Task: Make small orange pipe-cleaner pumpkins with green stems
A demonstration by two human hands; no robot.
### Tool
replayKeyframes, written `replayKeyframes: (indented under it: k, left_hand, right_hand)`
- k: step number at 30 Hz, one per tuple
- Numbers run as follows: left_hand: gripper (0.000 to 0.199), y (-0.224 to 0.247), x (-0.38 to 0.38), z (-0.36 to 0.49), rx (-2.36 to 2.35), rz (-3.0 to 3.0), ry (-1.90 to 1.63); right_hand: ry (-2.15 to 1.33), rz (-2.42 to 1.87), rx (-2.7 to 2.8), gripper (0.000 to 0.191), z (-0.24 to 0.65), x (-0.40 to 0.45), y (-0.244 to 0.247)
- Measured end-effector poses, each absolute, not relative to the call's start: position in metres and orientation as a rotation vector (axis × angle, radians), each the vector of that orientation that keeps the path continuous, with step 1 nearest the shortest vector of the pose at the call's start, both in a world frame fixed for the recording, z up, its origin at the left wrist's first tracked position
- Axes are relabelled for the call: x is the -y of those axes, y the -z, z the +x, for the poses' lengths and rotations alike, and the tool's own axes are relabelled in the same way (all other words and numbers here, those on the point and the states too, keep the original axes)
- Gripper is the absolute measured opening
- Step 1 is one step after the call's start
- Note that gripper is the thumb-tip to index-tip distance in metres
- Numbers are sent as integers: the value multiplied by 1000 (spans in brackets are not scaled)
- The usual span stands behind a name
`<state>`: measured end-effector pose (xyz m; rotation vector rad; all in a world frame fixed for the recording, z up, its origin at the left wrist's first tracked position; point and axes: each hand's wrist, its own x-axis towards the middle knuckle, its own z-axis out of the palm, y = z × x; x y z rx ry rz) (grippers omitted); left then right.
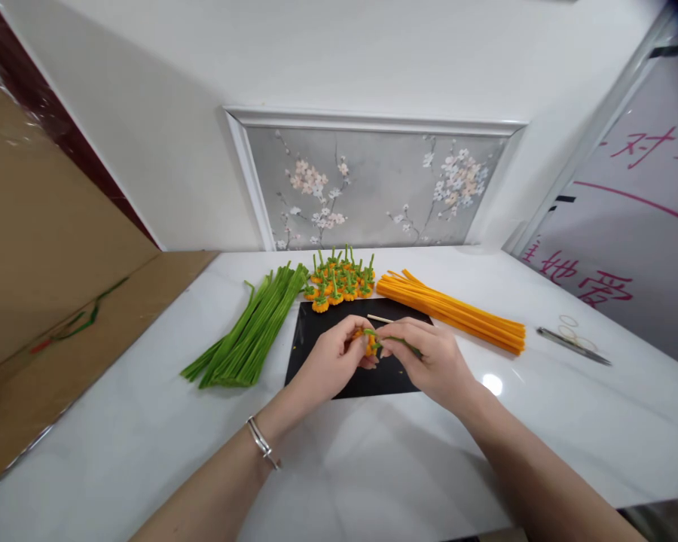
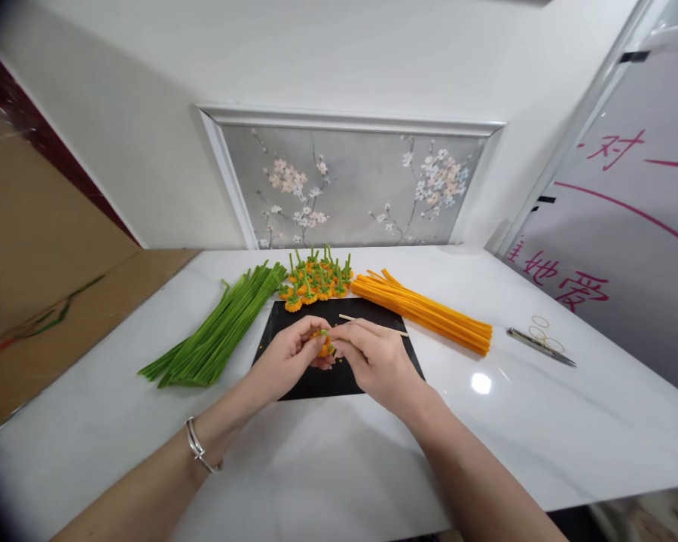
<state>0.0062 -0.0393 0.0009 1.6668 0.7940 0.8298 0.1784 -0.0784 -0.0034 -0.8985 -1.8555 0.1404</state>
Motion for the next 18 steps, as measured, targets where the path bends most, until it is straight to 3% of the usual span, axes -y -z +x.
replayKeyframes:
  k: [6,13,18]
  left_hand:
    - [15,-10,40,4,-729,1424,-886]
    - [25,-1,35,4,-780,1607,-945]
    - [26,6,31,5,-862,1516,-949]
  right_hand:
    - [-144,-887,1821,20,179,82,0]
    - [-48,-1009,1871,18,183,78,3]
    - [245,-1000,2038,28,186,76,7]
